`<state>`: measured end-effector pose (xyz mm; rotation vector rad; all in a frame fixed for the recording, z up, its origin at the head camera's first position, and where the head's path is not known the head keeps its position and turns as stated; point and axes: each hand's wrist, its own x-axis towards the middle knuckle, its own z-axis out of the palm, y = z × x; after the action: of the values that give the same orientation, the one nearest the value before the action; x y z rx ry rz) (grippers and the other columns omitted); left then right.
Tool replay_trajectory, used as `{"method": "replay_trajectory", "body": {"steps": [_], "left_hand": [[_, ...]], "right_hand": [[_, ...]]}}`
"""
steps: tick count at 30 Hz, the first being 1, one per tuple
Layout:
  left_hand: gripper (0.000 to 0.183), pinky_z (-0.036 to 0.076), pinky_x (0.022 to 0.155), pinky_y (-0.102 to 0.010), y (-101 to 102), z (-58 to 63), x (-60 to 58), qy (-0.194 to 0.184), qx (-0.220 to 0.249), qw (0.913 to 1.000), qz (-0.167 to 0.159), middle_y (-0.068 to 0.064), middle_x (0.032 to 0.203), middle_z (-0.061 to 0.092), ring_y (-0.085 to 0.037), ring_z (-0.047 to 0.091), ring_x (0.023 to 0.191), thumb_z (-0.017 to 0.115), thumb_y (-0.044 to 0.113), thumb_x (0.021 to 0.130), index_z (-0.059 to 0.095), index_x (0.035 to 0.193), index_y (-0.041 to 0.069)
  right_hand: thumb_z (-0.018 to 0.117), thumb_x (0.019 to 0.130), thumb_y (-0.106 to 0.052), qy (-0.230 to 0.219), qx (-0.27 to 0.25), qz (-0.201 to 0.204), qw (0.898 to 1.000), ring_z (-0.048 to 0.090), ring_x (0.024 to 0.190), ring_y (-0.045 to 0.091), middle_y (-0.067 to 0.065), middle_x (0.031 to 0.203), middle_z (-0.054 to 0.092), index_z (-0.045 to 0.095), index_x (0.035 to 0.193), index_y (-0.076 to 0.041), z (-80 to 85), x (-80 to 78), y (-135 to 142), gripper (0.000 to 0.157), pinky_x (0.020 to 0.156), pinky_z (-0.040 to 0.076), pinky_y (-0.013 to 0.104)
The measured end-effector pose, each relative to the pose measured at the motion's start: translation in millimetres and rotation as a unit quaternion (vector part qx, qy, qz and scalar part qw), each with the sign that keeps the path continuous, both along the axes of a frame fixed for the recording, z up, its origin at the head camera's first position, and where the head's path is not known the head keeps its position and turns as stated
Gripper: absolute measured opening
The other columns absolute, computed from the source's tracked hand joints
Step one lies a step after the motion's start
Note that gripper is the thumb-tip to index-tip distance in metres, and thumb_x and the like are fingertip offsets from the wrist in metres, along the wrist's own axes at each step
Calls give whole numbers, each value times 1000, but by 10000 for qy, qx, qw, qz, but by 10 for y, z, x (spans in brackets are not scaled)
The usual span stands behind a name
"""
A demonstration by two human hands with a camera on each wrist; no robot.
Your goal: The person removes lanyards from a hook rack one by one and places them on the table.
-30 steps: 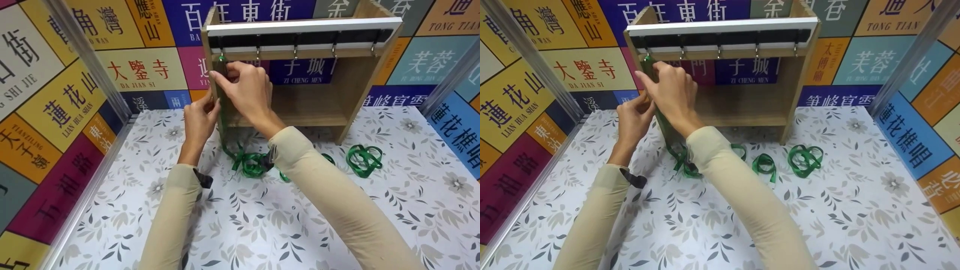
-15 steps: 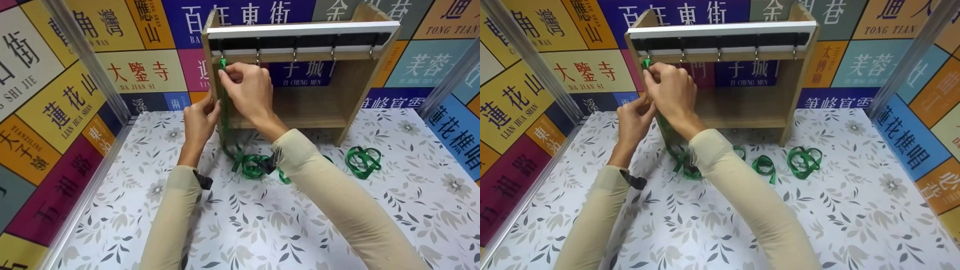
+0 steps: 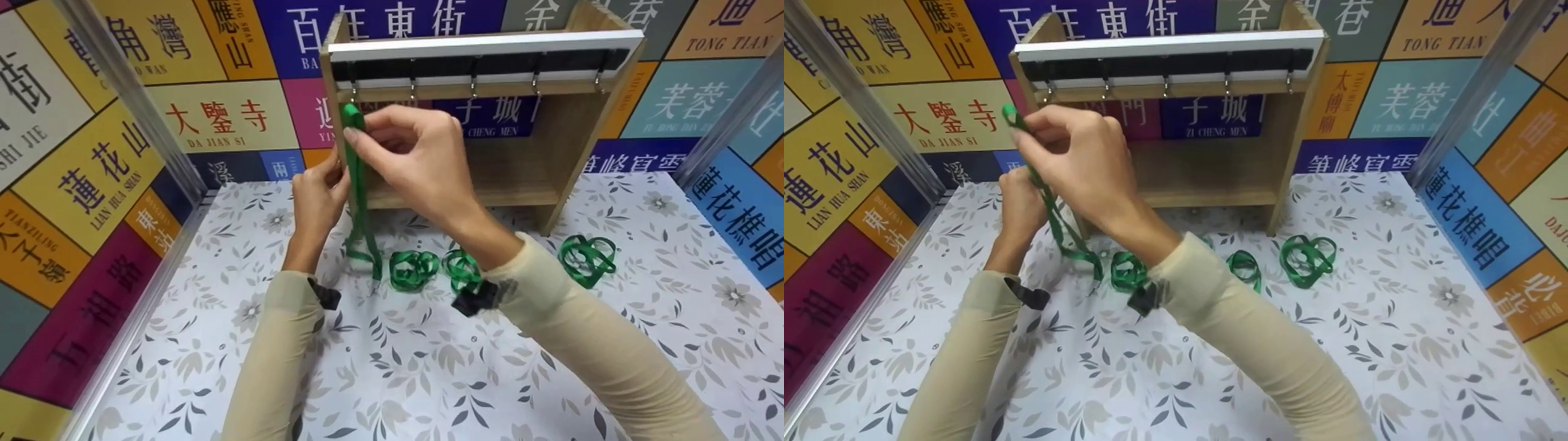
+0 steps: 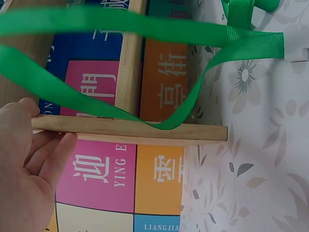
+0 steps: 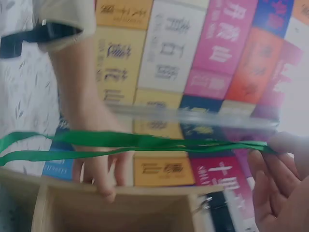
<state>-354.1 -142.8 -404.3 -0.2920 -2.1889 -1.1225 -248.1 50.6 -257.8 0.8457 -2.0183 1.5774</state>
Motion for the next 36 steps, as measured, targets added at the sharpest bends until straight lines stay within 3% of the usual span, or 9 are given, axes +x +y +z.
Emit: {"method": "replay_trajectory", "body": {"steps": [8, 14, 17, 21, 26, 29, 31, 34, 36], "left_hand": [[43, 69, 89, -38, -13, 6, 11, -13, -54, 10000, 40, -13, 117, 82, -20, 81, 106, 76, 26, 102, 71, 144, 16], [44, 68, 92, -37, -15, 19, 24, -226, -2, 9997, 56, -13, 124, 80, -21, 81, 109, 75, 28, 103, 71, 144, 14], [44, 68, 92, -37, -14, 25, 28, -238, -37, 9997, 81, -13, 124, 80, -22, 81, 109, 75, 29, 104, 70, 145, 15], [43, 68, 91, -36, -7, 24, 21, -176, -67, 9998, 76, -14, 122, 80, -21, 81, 108, 74, 29, 104, 71, 145, 15], [42, 68, 92, -35, -1, 16, 19, -177, -46, 9998, 87, -13, 122, 81, -21, 81, 108, 75, 28, 103, 72, 143, 14], [42, 67, 92, -35, 0, 18, 18, -201, -18, 9997, 99, -13, 122, 80, -21, 81, 109, 75, 28, 103, 72, 143, 14], [42, 67, 92, -36, 1, 15, 16, -197, 4, 9998, 98, -13, 122, 80, -21, 81, 109, 75, 28, 103, 73, 142, 14], [38, 68, 90, -36, 1, 1, 4, -91, -60, 9999, 129, -12, 118, 82, -20, 82, 105, 75, 28, 103, 76, 138, 14], [36, 69, 88, -36, 3, 3, -5, -20, -97, 9999, 133, -12, 115, 83, -19, 82, 102, 74, 28, 103, 77, 136, 13]], "right_hand": [[84, 94, -8, 62, 446, 1421, 9888, 73, 66, 17, 0, 94, 84, 84, 103, -7, -72, 415, 498, 9, 57, 61, 29], [83, 88, 4, 564, 1188, 2761, 9521, 71, 64, 9, 8, 89, 83, 83, 99, -5, -171, 561, 964, 14, 55, 59, 22], [82, 85, 11, 670, 1259, 3011, 9429, 74, 67, 9, 9, 89, 84, 83, 100, -2, -225, 575, 1206, 20, 60, 62, 21], [76, 81, 22, 419, 854, 2942, 9510, 75, 70, 11, 8, 91, 83, 80, 101, 5, -317, 546, 1569, 27, 62, 62, 21], [69, 81, 29, -64, 458, 2454, 9683, 75, 69, 12, 6, 88, 81, 76, 99, 12, -406, 525, 1975, 26, 59, 60, 19], [68, 84, 28, -288, 539, 1712, 9833, 74, 65, 12, 7, 85, 80, 77, 100, 12, -418, 548, 2085, 24, 53, 57, 18], [72, 89, 21, -353, 806, 853, 9925, 75, 65, 13, 5, 86, 81, 79, 102, 6, -425, 568, 2079, 21, 54, 58, 19], [77, 93, 11, -503, 1081, -237, 9926, 77, 66, 14, 4, 90, 83, 82, 105, -1, -475, 601, 1986, 18, 58, 62, 21], [79, 93, 8, -525, 1022, -443, 9924, 79, 70, 16, 6, 96, 84, 83, 106, -3, -542, 622, 1895, 18, 64, 65, 25]]}}
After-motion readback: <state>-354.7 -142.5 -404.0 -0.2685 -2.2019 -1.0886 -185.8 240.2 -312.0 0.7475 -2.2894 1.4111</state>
